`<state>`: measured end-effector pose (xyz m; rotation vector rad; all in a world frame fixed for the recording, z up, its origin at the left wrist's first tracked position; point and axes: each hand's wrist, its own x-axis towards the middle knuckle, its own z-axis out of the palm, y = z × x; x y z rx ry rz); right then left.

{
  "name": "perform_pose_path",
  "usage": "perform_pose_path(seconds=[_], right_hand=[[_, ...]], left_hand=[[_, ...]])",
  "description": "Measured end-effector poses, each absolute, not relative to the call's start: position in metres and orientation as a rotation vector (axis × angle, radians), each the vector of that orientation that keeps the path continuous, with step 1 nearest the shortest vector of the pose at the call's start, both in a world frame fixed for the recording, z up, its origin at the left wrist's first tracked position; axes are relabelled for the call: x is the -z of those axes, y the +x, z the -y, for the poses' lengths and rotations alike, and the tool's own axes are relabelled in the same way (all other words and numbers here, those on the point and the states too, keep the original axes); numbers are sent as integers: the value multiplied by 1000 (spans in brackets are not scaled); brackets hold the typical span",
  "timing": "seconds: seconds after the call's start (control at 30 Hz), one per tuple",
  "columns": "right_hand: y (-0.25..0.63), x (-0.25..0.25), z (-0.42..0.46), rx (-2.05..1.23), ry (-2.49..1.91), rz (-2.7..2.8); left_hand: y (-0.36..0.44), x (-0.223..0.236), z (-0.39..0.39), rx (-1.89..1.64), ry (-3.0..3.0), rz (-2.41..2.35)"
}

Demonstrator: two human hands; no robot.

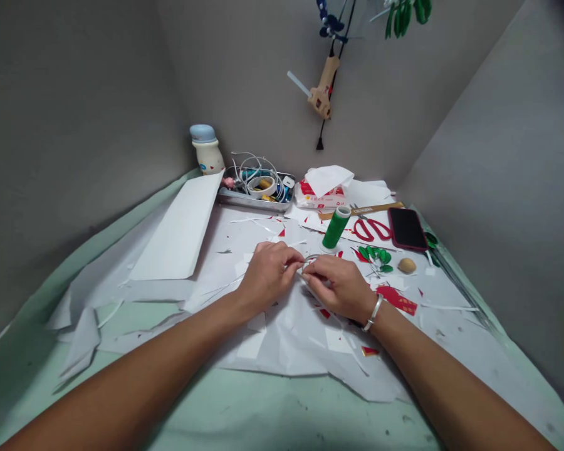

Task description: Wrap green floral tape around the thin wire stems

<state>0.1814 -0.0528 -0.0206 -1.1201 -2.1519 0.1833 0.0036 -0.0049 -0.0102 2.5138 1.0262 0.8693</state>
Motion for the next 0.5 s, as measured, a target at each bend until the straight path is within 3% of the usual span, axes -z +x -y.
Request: perform_pose_path(seconds=[0.13, 0.5], right_hand=[[184, 18, 51, -129, -1184, 2053], [189, 25, 45, -469, -1320, 1829]], left_hand=[[4, 14, 4, -819, 2625, -941], [6, 5, 7, -930, 2394, -916]])
